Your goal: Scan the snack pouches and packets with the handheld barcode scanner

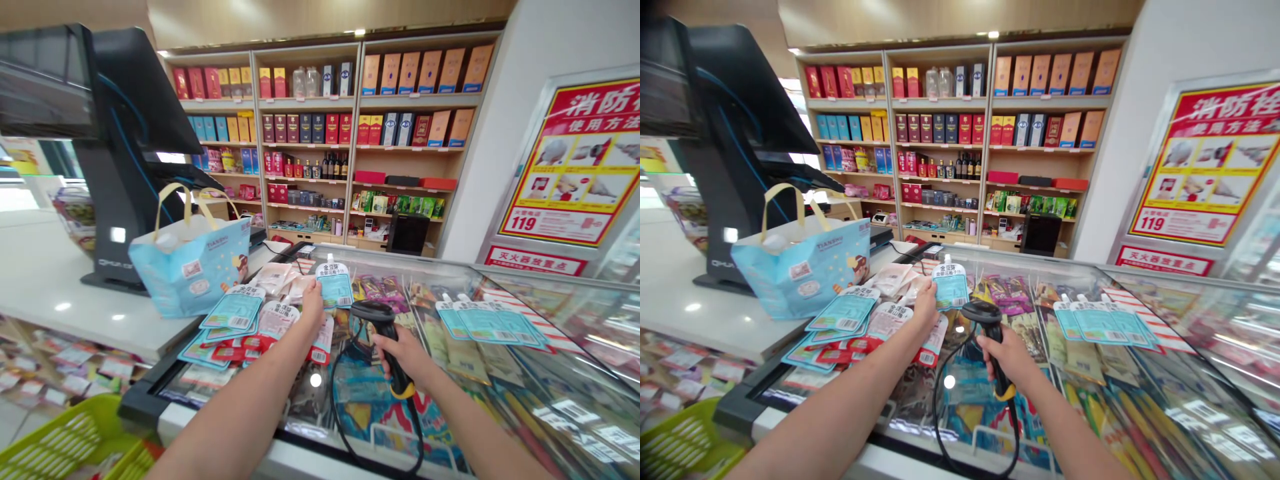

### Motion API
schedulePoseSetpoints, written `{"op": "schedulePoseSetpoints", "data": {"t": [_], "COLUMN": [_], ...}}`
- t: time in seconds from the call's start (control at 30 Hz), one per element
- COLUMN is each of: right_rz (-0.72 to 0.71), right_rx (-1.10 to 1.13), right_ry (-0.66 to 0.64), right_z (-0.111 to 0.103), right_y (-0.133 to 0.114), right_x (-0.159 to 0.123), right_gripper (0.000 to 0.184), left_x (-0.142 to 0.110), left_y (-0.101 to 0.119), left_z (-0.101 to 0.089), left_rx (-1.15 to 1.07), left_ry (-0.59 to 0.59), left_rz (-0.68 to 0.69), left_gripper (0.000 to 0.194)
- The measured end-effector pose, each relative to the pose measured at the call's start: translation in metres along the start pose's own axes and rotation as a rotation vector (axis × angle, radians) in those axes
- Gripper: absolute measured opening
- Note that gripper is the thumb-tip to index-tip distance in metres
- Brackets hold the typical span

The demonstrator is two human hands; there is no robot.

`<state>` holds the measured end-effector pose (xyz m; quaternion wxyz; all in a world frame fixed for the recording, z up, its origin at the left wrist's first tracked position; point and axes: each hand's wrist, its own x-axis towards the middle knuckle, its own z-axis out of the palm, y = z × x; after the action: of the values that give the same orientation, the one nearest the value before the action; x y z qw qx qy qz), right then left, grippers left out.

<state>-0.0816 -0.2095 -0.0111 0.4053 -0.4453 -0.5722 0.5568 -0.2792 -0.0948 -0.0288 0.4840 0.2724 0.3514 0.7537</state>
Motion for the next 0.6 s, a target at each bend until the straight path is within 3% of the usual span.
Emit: {"op": "schedulePoseSetpoints", "data": {"t": [0.23,0.6], "right_rz": [0.047,0.004], "right_rx": [0.006,0.008], "right_ry": [-0.029,-0.024], "right_z": [0.0014,0.0022], "right_y": [-0.0019,0.0045], "right_x": [-0.0007,0.0027], "right_gripper": [0.035,0.033], "left_x": [-0.0010,-0.0003], "left_y": [0.0001,0.0011], "left_z": [0.0006,0.0000], "left_rx": [0.018,0.060], "left_ry": [0.000,-0.003], "left_rz": [0.003,0.025], "left_gripper": [0.028,0.031]}}
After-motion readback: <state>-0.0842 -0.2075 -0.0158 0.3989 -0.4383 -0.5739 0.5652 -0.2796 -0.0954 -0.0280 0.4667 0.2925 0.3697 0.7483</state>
